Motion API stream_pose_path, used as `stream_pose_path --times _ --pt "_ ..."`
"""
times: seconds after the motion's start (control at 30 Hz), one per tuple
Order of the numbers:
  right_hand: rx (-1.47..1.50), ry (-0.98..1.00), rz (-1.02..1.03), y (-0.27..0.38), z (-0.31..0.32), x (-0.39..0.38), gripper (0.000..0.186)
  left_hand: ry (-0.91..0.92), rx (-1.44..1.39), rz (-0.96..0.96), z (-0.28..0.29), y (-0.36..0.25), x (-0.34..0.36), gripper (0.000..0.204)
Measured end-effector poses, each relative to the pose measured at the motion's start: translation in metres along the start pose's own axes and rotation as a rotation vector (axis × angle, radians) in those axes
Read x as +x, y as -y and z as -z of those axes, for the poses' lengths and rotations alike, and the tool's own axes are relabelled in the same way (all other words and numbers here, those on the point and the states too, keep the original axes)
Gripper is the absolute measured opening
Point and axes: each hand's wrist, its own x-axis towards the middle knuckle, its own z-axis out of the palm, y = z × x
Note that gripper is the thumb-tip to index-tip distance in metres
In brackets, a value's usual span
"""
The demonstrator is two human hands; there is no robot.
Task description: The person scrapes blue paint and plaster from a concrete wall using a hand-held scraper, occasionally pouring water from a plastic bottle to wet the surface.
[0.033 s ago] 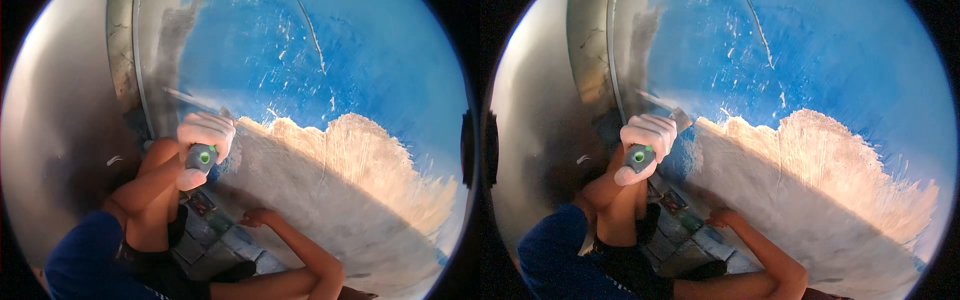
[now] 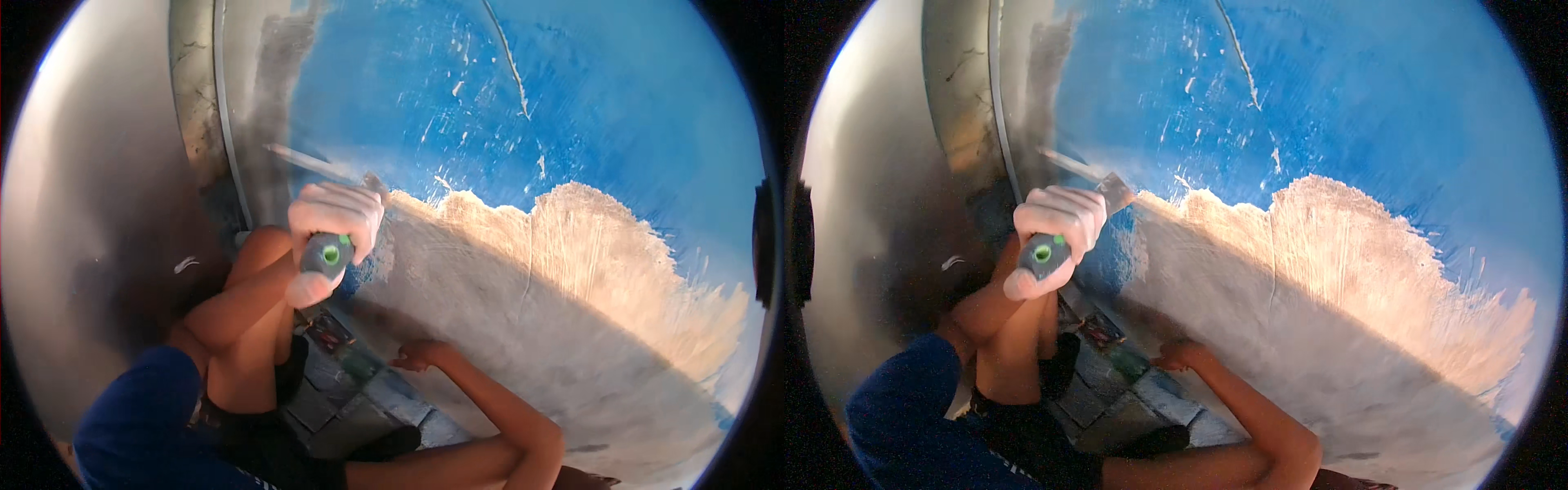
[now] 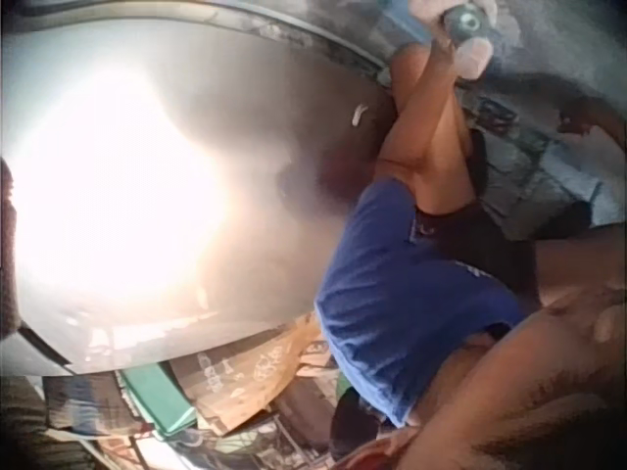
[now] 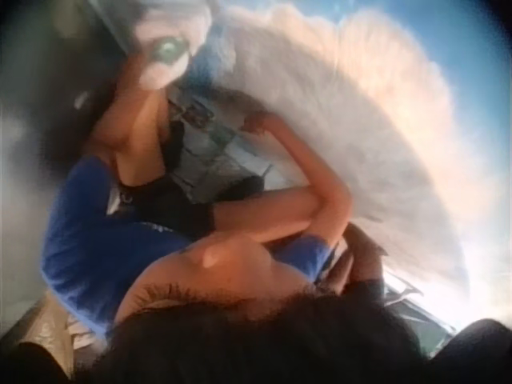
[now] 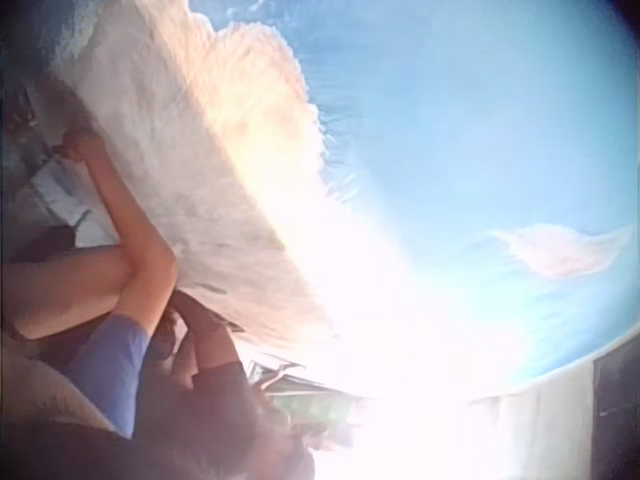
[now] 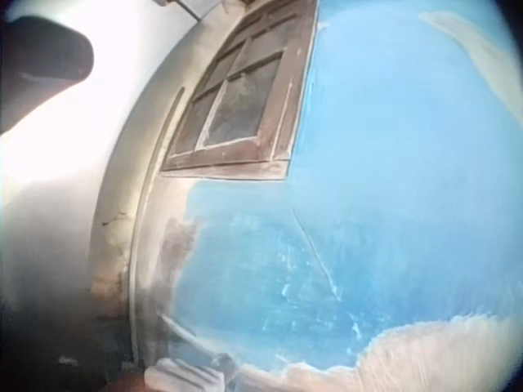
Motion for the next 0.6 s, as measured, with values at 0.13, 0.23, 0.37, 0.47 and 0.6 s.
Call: stream_pose_path --times 0.13,0.23,0.37,0.47,0.6 --pt "0.015 0.045 -0.038 -0.005 -0.001 0.014 0.062 -0.125 0.068 -0.052 0.003 0.019 0.003 0.073" --pt "0.008 0.019 0.012 0.003 0.0 0.008 0.063 -0.125 0.013 -0.161 0.003 -0.001 0.002 0.069" --pt "-0.028 0.083 -0.019 0.002 -0.003 0.027 0.064 0.033 0.216 -0.07 0.006 0.035 -0.016 0.071" --pt "-0.108 0.058 -0.033 -0.009 -0.004 0.024 0.064 -0.022 0.09 -0.106 0.008 0.023 -0.009 0.069" --pt "-0.009 0.005 0.005 -0.022 -0.015 0.034 0.065 -0.09 0.066 -0.111 -0.003 0.023 -0.01 0.073"
